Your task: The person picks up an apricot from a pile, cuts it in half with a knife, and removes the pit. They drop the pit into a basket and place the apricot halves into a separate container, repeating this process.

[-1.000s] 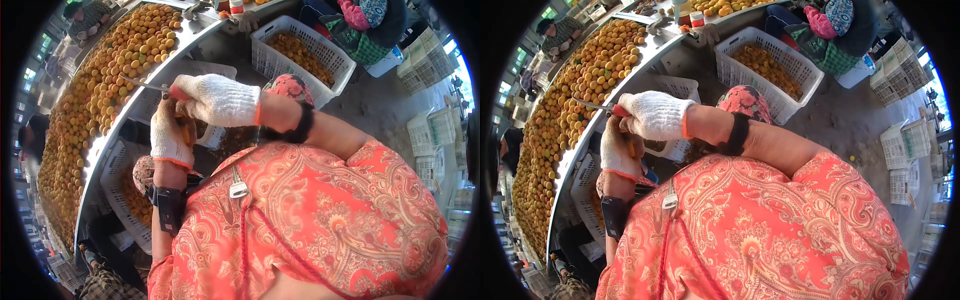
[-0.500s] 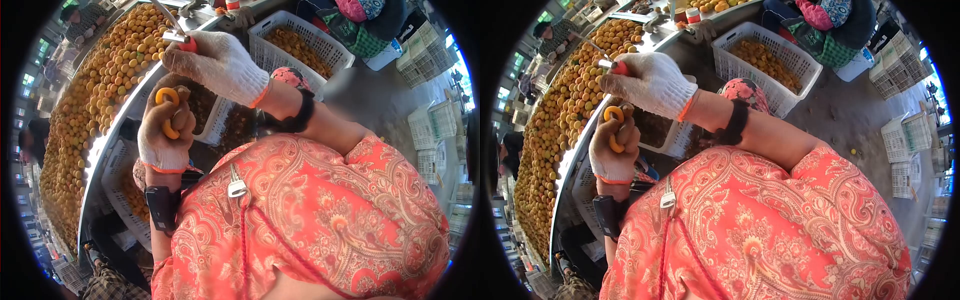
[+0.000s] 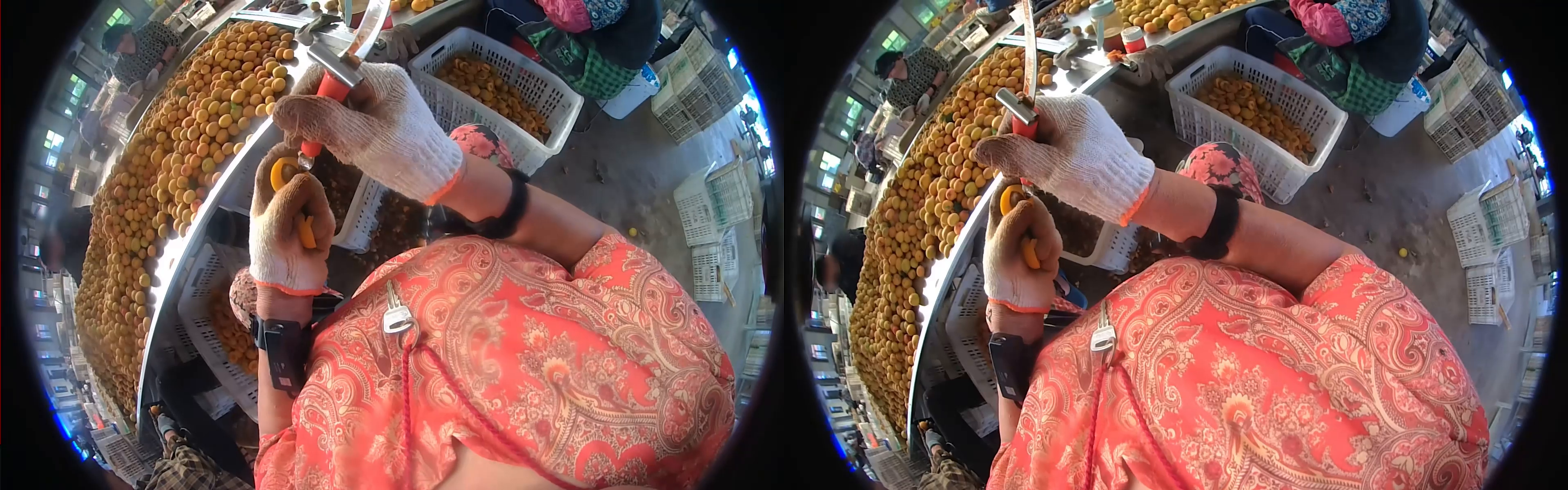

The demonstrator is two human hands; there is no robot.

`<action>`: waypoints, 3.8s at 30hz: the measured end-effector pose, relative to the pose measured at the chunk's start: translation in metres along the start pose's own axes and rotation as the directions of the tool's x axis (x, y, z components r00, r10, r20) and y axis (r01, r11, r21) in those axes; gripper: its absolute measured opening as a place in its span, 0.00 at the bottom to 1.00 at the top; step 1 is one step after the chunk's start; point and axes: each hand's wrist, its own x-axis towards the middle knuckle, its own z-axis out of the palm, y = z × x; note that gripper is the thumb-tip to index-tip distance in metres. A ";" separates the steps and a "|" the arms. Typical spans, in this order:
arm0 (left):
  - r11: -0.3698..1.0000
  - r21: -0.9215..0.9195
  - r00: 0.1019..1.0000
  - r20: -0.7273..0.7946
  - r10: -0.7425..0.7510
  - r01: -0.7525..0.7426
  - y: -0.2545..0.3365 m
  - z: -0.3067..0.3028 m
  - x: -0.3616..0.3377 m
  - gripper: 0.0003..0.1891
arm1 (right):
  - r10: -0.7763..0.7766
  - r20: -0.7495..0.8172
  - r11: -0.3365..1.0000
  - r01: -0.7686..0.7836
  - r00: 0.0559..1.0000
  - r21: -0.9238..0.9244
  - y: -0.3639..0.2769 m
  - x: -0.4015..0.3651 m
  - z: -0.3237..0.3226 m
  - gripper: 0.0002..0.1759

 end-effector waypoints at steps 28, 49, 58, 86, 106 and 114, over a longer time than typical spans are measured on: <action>-0.001 0.916 0.836 0.367 0.407 -0.401 -0.028 -0.041 0.079 0.12 | 0.830 -0.071 0.417 -0.532 0.553 0.737 0.066 0.018 0.014 0.18; 0.608 0.690 0.669 -0.669 0.325 0.394 0.092 -0.357 -0.030 0.09 | 0.865 0.090 0.428 -0.820 0.493 0.380 0.200 0.030 0.031 0.16; 0.536 0.786 0.695 -0.571 0.438 0.308 0.146 -0.292 0.035 0.11 | 0.799 0.114 0.547 -0.793 0.590 0.268 0.200 0.027 0.043 0.09; -0.813 0.412 0.890 -0.373 0.262 0.412 0.092 -0.319 0.226 0.13 | 0.785 0.227 0.549 -0.817 0.577 0.177 0.193 0.031 0.034 0.11; 0.962 0.273 0.992 -0.125 0.014 0.021 0.023 -0.086 -0.007 0.18 | 0.211 0.473 0.941 -0.310 0.855 0.139 0.072 0.005 0.077 0.13; 0.906 0.373 0.975 -0.020 0.223 -0.199 0.019 -0.061 -0.055 0.18 | 0.116 0.474 0.975 -0.190 0.873 0.112 0.007 -0.013 0.071 0.07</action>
